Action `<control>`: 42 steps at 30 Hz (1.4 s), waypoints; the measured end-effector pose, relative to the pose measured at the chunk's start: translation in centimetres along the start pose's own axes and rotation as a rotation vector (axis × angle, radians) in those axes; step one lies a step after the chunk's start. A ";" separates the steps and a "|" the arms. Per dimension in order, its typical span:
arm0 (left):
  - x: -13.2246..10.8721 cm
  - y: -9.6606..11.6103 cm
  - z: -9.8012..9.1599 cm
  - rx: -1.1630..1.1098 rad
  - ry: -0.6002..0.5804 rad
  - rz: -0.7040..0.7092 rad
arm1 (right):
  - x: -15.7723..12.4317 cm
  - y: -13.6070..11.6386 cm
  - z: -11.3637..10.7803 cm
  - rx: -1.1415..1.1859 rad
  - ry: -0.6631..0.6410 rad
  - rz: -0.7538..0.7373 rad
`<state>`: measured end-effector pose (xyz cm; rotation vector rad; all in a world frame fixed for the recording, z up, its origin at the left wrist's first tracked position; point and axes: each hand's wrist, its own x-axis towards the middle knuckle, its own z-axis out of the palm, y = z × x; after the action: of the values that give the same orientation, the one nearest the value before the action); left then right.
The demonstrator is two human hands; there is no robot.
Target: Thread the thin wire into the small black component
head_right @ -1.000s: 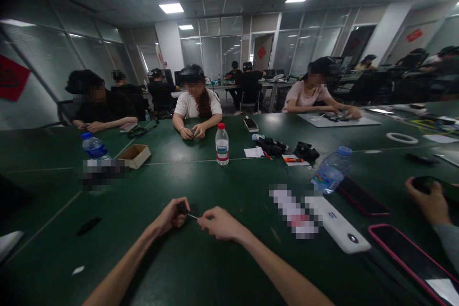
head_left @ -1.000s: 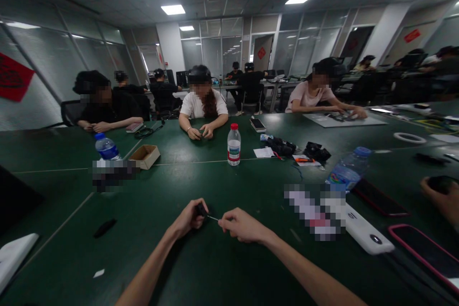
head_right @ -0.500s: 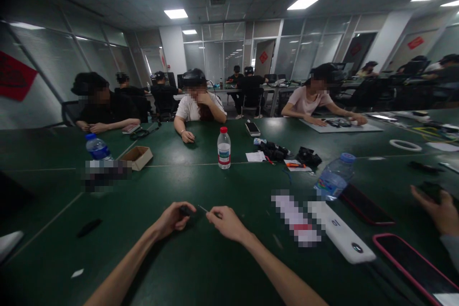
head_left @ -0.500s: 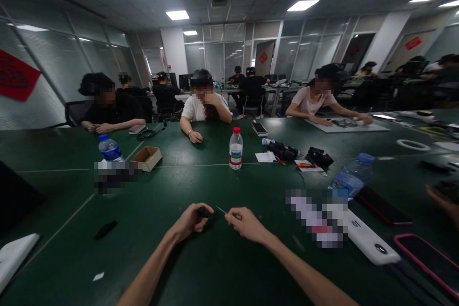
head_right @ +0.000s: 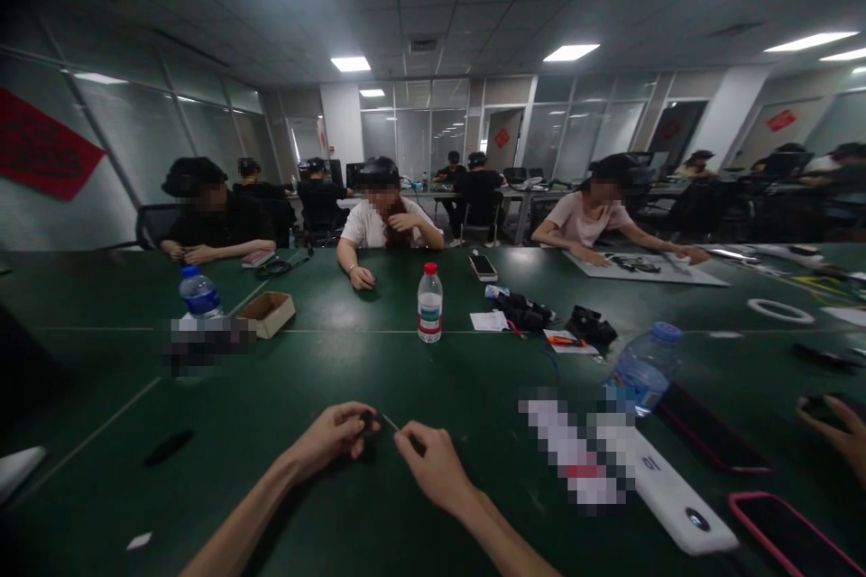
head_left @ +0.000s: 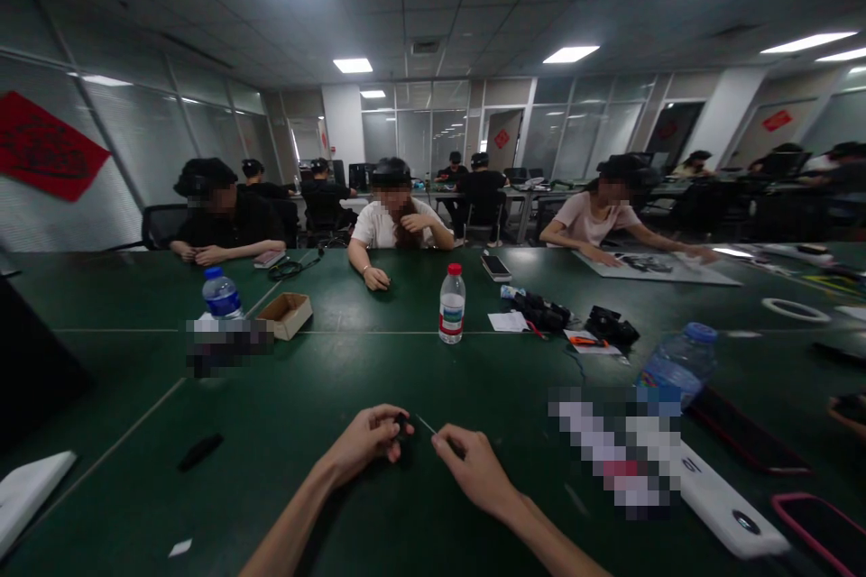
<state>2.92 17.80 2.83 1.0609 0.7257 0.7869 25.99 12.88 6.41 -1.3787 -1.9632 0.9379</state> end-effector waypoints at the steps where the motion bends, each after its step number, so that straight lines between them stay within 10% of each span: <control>1: -0.1 0.0 0.0 -0.017 0.003 0.001 | -0.2 -0.1 0.1 -0.021 0.001 -0.006; 42: 0.3 -0.8 0.1 0.143 0.015 0.074 | -0.1 2.2 -0.1 -0.446 0.049 -0.212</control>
<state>3.31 17.75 2.05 1.2174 0.7676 0.8164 27.38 13.29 4.71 -1.3660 -2.3160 0.3773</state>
